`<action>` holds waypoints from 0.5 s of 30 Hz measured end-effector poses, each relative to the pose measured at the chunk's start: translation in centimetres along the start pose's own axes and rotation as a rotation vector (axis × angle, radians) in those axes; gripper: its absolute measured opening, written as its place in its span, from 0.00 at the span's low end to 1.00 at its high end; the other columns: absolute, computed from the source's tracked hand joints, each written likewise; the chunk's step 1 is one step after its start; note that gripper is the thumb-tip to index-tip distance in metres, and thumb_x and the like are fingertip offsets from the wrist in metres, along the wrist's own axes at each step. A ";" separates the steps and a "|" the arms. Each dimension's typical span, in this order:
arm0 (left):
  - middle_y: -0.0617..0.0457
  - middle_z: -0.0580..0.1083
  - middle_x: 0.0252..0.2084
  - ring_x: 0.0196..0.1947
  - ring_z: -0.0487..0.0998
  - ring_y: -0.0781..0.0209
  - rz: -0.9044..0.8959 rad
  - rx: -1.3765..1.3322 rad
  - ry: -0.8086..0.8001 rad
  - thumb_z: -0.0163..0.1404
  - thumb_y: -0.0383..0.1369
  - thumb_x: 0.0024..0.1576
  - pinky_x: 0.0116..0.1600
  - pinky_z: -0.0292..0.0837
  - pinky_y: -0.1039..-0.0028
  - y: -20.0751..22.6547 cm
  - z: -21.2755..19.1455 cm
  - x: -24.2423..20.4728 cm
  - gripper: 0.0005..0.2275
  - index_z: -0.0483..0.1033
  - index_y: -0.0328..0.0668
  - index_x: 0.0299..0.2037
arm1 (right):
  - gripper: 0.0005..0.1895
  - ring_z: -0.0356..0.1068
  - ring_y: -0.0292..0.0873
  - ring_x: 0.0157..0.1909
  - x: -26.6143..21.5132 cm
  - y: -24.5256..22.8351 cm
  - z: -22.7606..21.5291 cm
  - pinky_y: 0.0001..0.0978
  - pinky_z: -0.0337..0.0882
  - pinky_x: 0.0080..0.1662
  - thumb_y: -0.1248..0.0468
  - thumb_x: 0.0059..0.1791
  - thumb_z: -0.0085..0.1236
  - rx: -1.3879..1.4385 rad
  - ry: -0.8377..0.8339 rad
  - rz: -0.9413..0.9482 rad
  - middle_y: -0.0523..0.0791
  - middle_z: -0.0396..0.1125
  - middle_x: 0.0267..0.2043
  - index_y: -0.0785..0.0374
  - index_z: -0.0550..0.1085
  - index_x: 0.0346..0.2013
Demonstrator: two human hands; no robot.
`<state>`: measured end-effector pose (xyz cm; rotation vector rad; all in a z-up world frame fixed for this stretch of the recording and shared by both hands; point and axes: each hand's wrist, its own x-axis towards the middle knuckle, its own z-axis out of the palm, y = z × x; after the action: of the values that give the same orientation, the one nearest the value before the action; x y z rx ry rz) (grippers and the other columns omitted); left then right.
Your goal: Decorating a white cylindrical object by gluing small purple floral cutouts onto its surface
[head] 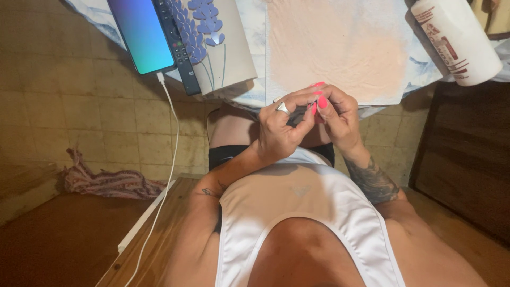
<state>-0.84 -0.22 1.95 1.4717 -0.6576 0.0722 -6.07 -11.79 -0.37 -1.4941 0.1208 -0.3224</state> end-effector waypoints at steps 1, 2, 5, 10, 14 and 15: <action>0.47 0.73 0.36 0.35 0.75 0.51 0.003 0.002 0.000 0.48 0.21 0.47 0.37 0.72 0.72 -0.1 -0.1 -0.1 0.06 0.72 0.36 0.33 | 0.13 0.51 0.33 0.21 0.2 -0.2 0.0 0.22 0.54 0.25 0.63 0.46 0.42 -0.024 -0.013 -0.030 0.46 0.55 0.19 0.68 0.63 0.20; 0.47 0.73 0.36 0.35 0.75 0.51 0.002 0.001 0.001 0.48 0.21 0.47 0.37 0.72 0.72 0.0 0.0 -0.1 0.06 0.72 0.36 0.33 | 0.13 0.51 0.33 0.21 0.1 0.3 -0.2 0.22 0.54 0.25 0.63 0.46 0.42 -0.025 -0.013 -0.030 0.46 0.55 0.19 0.68 0.63 0.20; 0.47 0.73 0.36 0.36 0.75 0.51 0.000 -0.010 0.015 0.47 0.21 0.47 0.38 0.72 0.72 -0.2 0.1 -0.2 0.06 0.72 0.36 0.34 | 0.13 0.53 0.34 0.21 0.0 1.0 -0.4 0.23 0.55 0.26 0.62 0.46 0.43 -0.080 -0.015 -0.089 0.47 0.55 0.19 0.69 0.64 0.21; 0.47 0.73 0.35 0.35 0.75 0.51 -0.026 -0.021 0.011 0.48 0.22 0.47 0.37 0.72 0.73 -0.2 0.0 -0.3 0.06 0.72 0.36 0.34 | 0.14 0.51 0.34 0.21 0.5 -0.6 0.5 0.24 0.54 0.26 0.63 0.47 0.41 -0.132 -0.027 -0.123 0.46 0.54 0.19 0.69 0.65 0.20; 0.49 0.74 0.36 0.34 0.76 0.55 -0.055 -0.023 0.007 0.48 0.23 0.47 0.37 0.72 0.74 -0.3 -0.1 -0.6 0.07 0.73 0.38 0.35 | 0.15 0.51 0.34 0.21 0.7 -1.2 0.7 0.25 0.54 0.26 0.63 0.48 0.40 -0.170 -0.037 -0.135 0.47 0.54 0.19 0.69 0.65 0.20; 0.49 0.74 0.35 0.34 0.76 0.54 -0.070 -0.022 0.011 0.48 0.24 0.47 0.36 0.72 0.74 -0.5 0.0 -0.8 0.07 0.73 0.38 0.35 | 0.15 0.50 0.34 0.21 0.6 -1.2 0.7 0.25 0.54 0.26 0.63 0.48 0.40 -0.170 -0.032 -0.133 0.46 0.54 0.19 0.69 0.65 0.20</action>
<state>-1.25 0.02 1.20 1.4706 -0.5953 0.0190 -5.42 -11.30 0.95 -1.6791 0.0234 -0.4032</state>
